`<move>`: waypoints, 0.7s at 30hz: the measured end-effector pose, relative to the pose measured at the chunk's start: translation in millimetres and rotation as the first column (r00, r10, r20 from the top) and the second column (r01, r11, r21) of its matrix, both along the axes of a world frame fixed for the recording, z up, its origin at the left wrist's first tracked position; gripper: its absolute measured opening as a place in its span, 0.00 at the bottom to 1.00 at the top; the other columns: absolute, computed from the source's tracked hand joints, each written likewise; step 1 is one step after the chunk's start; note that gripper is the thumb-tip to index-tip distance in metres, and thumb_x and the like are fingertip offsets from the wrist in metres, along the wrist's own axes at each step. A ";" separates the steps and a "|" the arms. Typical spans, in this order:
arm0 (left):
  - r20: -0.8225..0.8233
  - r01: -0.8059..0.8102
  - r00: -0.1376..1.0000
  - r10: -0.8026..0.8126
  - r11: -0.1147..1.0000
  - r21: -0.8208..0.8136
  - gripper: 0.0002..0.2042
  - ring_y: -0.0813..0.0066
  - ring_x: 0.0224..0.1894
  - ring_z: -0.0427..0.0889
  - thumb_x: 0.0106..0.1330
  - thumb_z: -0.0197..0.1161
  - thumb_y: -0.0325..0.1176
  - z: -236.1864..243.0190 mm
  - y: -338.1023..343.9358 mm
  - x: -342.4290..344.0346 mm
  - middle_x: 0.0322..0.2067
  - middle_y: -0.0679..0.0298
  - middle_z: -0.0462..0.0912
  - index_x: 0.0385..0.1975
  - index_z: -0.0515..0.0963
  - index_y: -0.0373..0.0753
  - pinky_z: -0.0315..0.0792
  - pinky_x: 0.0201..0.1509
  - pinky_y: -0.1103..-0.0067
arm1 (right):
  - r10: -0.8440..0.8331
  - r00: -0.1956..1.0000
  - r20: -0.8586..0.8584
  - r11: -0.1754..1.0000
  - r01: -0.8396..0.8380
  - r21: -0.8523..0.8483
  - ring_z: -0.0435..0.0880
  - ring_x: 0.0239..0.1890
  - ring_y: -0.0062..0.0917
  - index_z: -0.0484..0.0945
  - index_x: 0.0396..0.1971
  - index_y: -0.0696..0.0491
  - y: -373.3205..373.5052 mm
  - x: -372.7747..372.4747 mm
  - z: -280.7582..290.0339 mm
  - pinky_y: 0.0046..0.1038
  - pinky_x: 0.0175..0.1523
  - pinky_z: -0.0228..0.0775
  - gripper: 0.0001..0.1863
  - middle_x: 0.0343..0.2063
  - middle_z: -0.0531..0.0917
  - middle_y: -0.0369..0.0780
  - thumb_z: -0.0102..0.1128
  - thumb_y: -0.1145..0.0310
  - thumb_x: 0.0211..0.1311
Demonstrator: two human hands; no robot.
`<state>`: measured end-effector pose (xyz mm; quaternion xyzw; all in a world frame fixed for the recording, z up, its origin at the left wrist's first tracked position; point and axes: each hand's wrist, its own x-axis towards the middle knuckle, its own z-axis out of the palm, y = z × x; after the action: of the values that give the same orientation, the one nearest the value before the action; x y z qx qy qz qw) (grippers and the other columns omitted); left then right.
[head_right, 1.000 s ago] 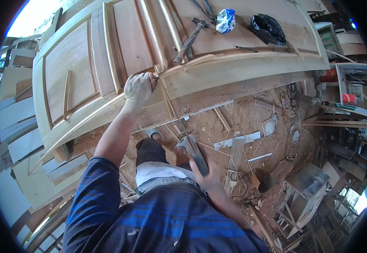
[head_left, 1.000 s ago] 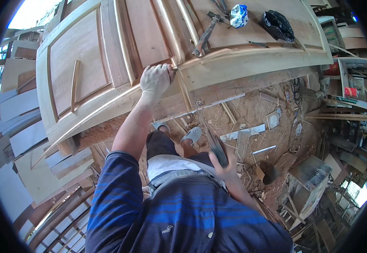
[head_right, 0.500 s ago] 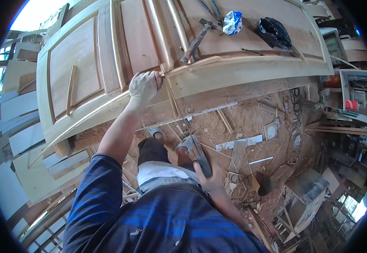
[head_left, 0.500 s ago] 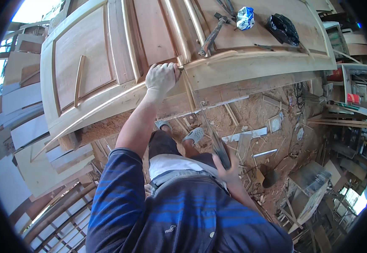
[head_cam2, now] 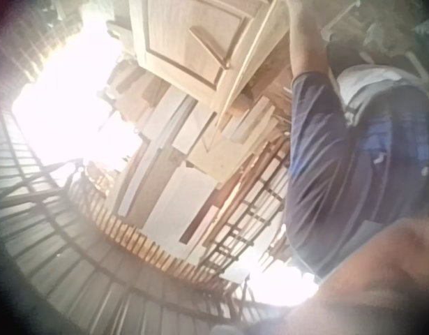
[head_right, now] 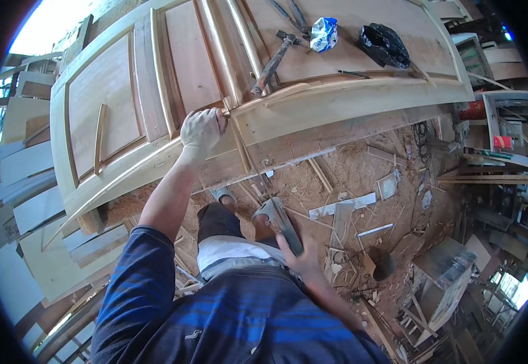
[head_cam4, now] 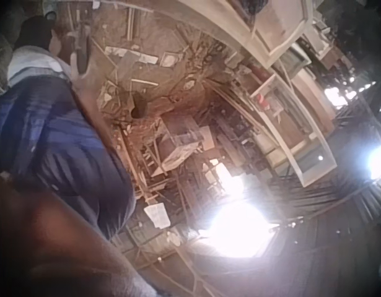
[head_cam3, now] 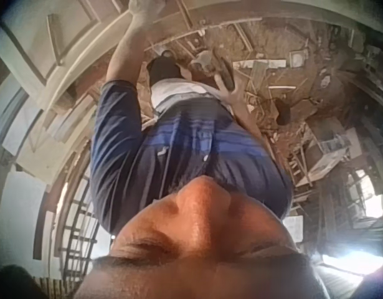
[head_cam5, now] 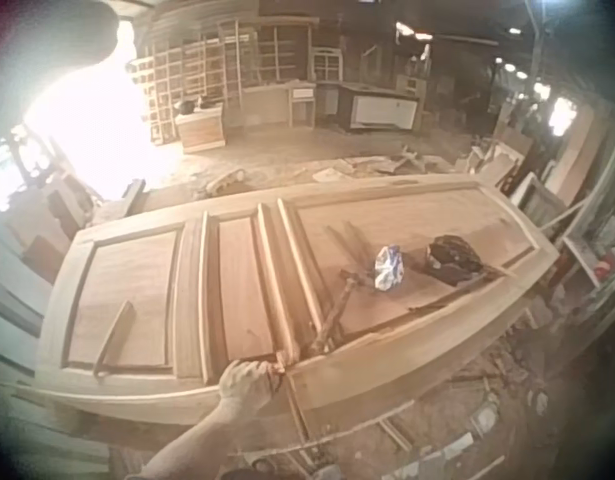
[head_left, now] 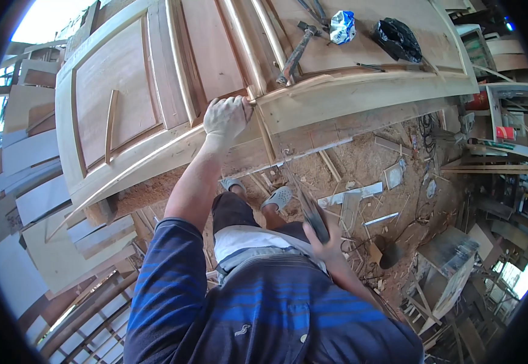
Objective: The person fits wooden moulding onto a wooden door by measuring and marking wooden strips against the frame with a pencil, then cuts a strip with a handsaw.
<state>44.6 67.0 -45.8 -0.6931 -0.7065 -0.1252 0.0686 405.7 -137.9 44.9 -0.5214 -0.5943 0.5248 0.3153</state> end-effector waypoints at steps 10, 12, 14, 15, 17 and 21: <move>0.004 -0.021 1.000 0.021 0.994 -0.109 0.19 0.60 0.35 0.92 0.82 0.51 0.43 3.8 0.1 -3.3 0.29 0.61 0.91 0.29 0.84 0.47 0.82 0.49 0.62 | 0.054 0.998 0.037 0.998 -0.053 -0.036 0.93 0.53 0.45 0.79 0.69 0.60 123.7 -103.3 10.0 0.40 0.58 0.82 0.31 0.50 0.90 0.58 0.70 0.59 0.72; -0.017 -0.047 0.999 0.045 0.990 -0.132 0.19 0.60 0.35 0.92 0.82 0.51 0.43 4.8 -2.1 -5.2 0.29 0.61 0.91 0.29 0.84 0.47 0.82 0.49 0.62 | 0.037 0.996 0.083 0.995 -0.029 -0.100 0.92 0.56 0.44 0.78 0.70 0.61 82.6 -77.2 4.8 0.40 0.60 0.82 0.32 0.54 0.89 0.58 0.72 0.60 0.71; 0.024 -0.025 0.999 0.026 0.999 -0.049 0.18 0.61 0.33 0.92 0.80 0.53 0.44 -0.6 -1.3 -4.9 0.28 0.61 0.91 0.29 0.84 0.48 0.81 0.50 0.63 | 0.044 0.997 0.062 0.998 -0.042 -0.043 0.91 0.54 0.34 0.77 0.70 0.65 23.9 -21.7 1.4 0.36 0.63 0.79 0.31 0.51 0.91 0.49 0.69 0.62 0.74; 0.026 -0.026 0.999 0.027 0.998 -0.051 0.18 0.61 0.33 0.92 0.80 0.53 0.44 2.6 -0.4 -2.8 0.28 0.61 0.91 0.29 0.84 0.48 0.81 0.50 0.63 | 0.053 0.997 0.055 0.999 -0.053 -0.002 0.91 0.55 0.34 0.76 0.72 0.65 0.4 3.2 -0.6 0.36 0.64 0.79 0.32 0.53 0.90 0.49 0.68 0.63 0.74; -0.006 0.002 1.000 -0.003 0.999 -0.049 0.19 0.62 0.34 0.92 0.81 0.52 0.43 11.4 2.6 2.2 0.28 0.61 0.91 0.27 0.84 0.48 0.81 0.49 0.64 | 0.059 0.997 0.051 0.998 -0.060 0.034 0.91 0.56 0.34 0.75 0.73 0.64 -7.2 12.2 2.3 0.36 0.66 0.78 0.33 0.55 0.90 0.49 0.68 0.64 0.74; -0.022 0.008 1.000 -0.010 0.998 -0.067 0.19 0.62 0.34 0.92 0.81 0.52 0.43 6.6 0.4 -4.7 0.29 0.62 0.92 0.27 0.84 0.48 0.81 0.50 0.64 | 0.068 0.996 0.057 0.992 -0.062 -0.107 0.92 0.58 0.43 0.79 0.67 0.64 103.0 -77.6 18.4 0.39 0.62 0.80 0.30 0.52 0.90 0.56 0.70 0.62 0.71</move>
<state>39.9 67.5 -39.1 -0.6996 -0.7064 -0.0939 0.0525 328.2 -34.9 63.3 -0.5333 -0.5917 0.5495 0.2522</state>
